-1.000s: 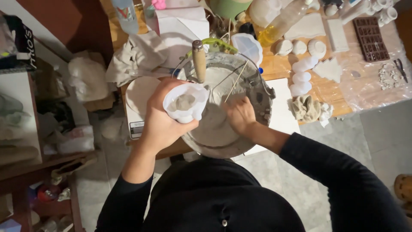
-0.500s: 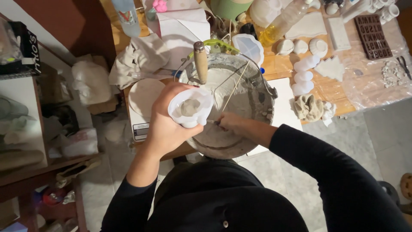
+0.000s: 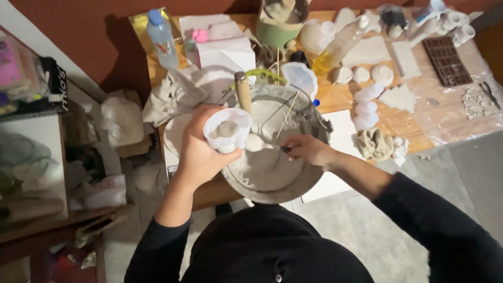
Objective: The person is pouring a liquid mixture into various silicone molds using a spoon.
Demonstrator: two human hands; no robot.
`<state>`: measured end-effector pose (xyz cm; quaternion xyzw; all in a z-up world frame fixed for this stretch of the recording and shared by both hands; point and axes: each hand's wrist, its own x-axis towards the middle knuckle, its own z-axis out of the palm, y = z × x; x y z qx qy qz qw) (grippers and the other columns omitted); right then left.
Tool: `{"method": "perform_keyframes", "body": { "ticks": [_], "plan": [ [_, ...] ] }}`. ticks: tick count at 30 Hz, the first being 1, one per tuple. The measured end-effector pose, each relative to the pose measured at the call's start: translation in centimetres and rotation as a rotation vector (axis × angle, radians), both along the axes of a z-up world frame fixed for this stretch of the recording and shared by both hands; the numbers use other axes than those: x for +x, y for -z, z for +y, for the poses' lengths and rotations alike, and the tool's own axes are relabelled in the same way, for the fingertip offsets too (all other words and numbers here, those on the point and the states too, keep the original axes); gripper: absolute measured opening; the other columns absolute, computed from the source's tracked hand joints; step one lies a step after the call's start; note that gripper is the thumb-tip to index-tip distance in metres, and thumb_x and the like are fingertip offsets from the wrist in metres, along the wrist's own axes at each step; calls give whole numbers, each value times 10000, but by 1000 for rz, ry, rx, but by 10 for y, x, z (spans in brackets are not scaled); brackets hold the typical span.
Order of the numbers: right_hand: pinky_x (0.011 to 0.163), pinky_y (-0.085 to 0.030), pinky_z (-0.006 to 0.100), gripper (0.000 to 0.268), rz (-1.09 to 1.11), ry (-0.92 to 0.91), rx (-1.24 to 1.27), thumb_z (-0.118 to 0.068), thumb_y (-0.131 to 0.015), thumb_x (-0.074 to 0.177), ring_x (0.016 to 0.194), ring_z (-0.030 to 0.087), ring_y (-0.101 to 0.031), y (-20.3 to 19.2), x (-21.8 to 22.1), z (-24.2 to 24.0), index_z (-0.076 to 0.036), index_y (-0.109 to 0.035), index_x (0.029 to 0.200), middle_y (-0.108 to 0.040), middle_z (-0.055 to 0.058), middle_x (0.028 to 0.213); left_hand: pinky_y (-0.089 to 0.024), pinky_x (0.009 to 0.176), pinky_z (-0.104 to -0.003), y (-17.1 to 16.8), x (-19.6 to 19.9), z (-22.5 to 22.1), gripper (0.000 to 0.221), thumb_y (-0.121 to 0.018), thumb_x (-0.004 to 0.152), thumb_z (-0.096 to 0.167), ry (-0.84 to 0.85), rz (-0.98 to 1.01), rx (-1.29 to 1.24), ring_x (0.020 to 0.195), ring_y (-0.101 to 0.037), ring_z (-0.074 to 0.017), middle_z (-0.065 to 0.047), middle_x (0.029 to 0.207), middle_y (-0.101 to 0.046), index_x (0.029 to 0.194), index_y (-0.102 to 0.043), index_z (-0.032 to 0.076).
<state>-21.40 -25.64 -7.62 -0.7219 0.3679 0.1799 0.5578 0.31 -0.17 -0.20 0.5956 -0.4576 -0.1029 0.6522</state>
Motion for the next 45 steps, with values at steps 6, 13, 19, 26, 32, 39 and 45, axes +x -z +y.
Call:
{"method": "perform_keyframes", "body": {
  "ticks": [6, 13, 19, 26, 32, 39, 45],
  "plan": [
    [847, -518, 294, 247, -309, 8, -54, 0, -646, 897, 944, 131, -624, -95, -48, -16, 1, -677, 1142, -684, 48, 1004, -545, 950, -377, 11, 4, -15, 704, -926, 592, 63, -48, -49, 57, 1127, -667, -273, -131, 1216, -634, 1210, -590, 34],
    [830, -540, 296, 252, -313, 119, -302, -22, -564, 968, 908, 134, -637, -190, -74, -17, -6, -658, 1200, -683, 66, 973, -537, 920, -393, 11, -23, -47, 713, -904, 582, 70, 42, -99, 18, 1097, -660, -313, -132, 1176, -635, 1220, -586, 57],
    [864, -517, 262, 208, -528, 111, -512, -1, -572, 977, 982, 108, -610, -236, -63, 25, -9, -641, 1173, -676, 46, 1055, -566, 888, -358, -3, -38, -68, 618, -902, 619, 79, 195, -59, 37, 1046, -702, -267, -91, 1125, -675, 1162, -607, 83],
    [874, -381, 403, 294, -642, -72, -1431, 86, -634, 860, 941, 280, -580, -227, -44, 77, -49, -667, 1120, -645, 90, 969, -546, 909, -372, -12, -38, -80, 689, -901, 585, 55, 240, -49, -18, 1071, -669, -298, -121, 1153, -612, 1182, -558, 50],
    [842, -319, 425, 349, -691, -117, -1697, 95, -658, 760, 877, 272, -542, -210, -44, 80, -36, -679, 1083, -659, 77, 986, -541, 913, -376, -20, -34, -80, 723, -917, 582, 60, 246, -69, -21, 1069, -665, -294, -111, 1148, -615, 1204, -548, 59],
    [860, -315, 409, 308, -790, -153, -1793, 106, -718, 837, 880, 264, -563, -201, -40, 76, -38, -669, 1106, -672, 84, 998, -548, 925, -369, -31, -30, -75, 666, -913, 586, 59, 263, -60, -1, 1077, -667, -279, -102, 1138, -630, 1167, -588, 67],
    [858, -314, 413, 277, -757, -176, -1812, 88, -753, 860, 861, 243, -550, -202, -41, 75, -44, -678, 1092, -674, 75, 988, -553, 927, -368, -35, -30, -73, 629, -900, 582, 42, 269, -74, -15, 1078, -673, -272, -87, 1129, -651, 1147, -625, 73]
  ]
}}
